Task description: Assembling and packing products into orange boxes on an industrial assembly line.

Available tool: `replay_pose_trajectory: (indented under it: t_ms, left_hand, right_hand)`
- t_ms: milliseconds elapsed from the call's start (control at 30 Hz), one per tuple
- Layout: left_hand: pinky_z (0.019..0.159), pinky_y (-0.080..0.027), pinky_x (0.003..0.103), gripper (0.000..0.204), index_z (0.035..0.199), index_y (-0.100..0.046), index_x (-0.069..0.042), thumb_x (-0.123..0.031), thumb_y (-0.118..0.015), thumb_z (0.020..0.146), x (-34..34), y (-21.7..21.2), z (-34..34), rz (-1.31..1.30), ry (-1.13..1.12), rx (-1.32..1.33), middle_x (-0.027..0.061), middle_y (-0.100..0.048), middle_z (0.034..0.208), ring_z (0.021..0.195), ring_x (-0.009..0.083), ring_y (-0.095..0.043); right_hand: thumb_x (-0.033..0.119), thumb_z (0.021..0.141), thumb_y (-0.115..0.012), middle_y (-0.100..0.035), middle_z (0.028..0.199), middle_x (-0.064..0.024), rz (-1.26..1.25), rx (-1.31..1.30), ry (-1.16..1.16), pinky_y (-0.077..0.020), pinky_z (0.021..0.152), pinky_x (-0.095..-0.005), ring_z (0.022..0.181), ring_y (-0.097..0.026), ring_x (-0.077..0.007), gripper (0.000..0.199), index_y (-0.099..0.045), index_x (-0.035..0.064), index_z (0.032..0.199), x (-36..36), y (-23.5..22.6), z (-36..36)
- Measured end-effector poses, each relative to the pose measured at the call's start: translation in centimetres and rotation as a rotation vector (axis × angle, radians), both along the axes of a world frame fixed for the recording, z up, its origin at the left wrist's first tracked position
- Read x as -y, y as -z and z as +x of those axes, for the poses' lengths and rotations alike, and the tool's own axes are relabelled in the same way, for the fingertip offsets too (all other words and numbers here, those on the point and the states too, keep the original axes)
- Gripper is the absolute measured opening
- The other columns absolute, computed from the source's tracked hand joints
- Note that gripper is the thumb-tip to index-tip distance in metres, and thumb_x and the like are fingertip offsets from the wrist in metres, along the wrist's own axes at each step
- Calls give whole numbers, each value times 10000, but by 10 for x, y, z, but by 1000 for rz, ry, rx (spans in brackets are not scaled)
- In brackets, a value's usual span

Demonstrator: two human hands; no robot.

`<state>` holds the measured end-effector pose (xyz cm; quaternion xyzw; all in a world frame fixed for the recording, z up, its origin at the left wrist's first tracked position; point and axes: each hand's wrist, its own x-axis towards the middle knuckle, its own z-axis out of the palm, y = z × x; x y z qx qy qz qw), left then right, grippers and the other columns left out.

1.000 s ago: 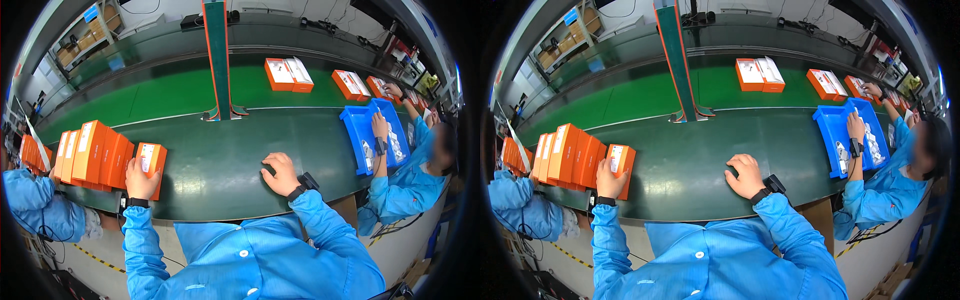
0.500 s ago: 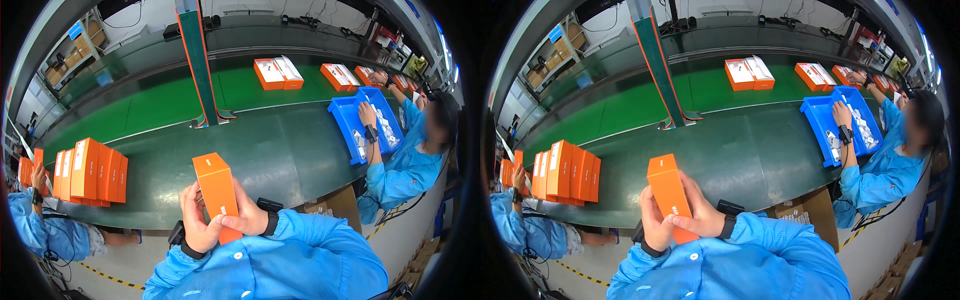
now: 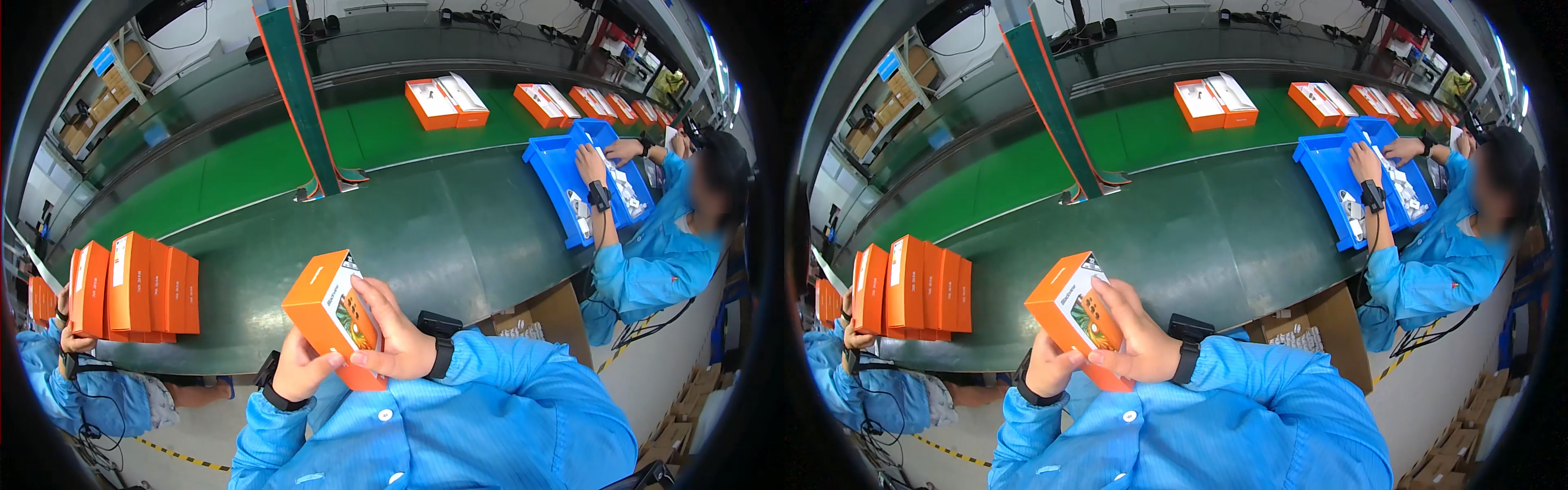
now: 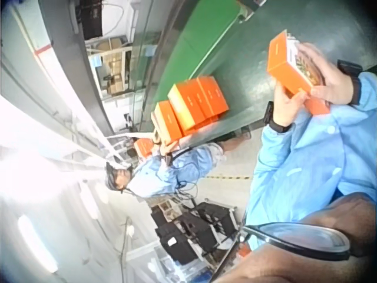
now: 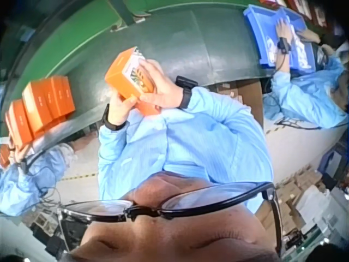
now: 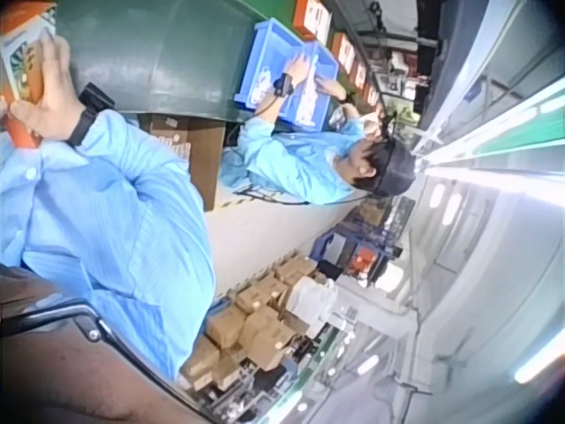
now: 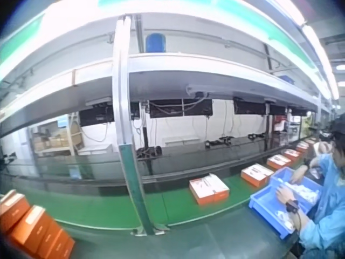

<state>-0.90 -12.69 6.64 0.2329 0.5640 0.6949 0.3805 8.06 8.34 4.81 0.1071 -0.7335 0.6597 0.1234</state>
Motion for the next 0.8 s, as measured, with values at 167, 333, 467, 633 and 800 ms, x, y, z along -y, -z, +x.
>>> replay_pose_trajectory:
  t_ms: [167, 333, 467, 633, 800]
  left_hand:
    - [1133, -515, 428, 951, 1556, -452, 23, -423, -868, 826, -5, -1, 2, 31, -132, 142, 138, -599, 1497, 1348, 274, -628]
    - [1245, -393, 461, 900, 1639, -369, 9, -306, -829, 933, -10, -4, -7, 140, 21, 58, 136, -501, 1602, 1500, 283, -478]
    - [1247, -392, 461, 932, 1652, -348, 13, -278, -849, 922, -8, 2, -9, 87, 31, 53, 131, -475, 1619, 1503, 281, -475]
    - [1248, -391, 466, 936, 1653, -354, 12, -259, -858, 911, -6, 4, -14, 154, 53, 158, 128, -470, 1624, 1504, 286, -481]
    - [1262, -378, 469, 948, 1646, -363, 18, -279, -870, 901, -8, -4, -16, 102, 62, 15, 136, -439, 1642, 1515, 293, -475]
  right_hand:
    - [455, 956, -718, -237, 1636, -253, -44, -74, -10, -203, 1305, -495, 1561, -259, -387, 1087, -93, -14, 1712, -7, 4, -5]
    - [489, 963, -671, -217, 1643, -246, -336, 8, -59, -169, 1314, -513, 1576, -235, -388, 1084, -65, -2, 1716, -7, 11, -5]
    - [500, 959, -677, -220, 1649, -245, -241, -28, -11, -168, 1309, -532, 1579, -217, -385, 1104, -46, 2, 1717, -3, 23, -2]
    - [551, 961, -650, -216, 1650, -249, -307, 3, -51, -165, 1305, -532, 1577, -215, -387, 1122, -28, 2, 1718, -4, 20, -5]
    - [585, 958, -613, -219, 1649, -264, -336, -25, -68, -152, 1303, -549, 1576, -209, -402, 1143, 1, -12, 1714, -1, 21, -8]
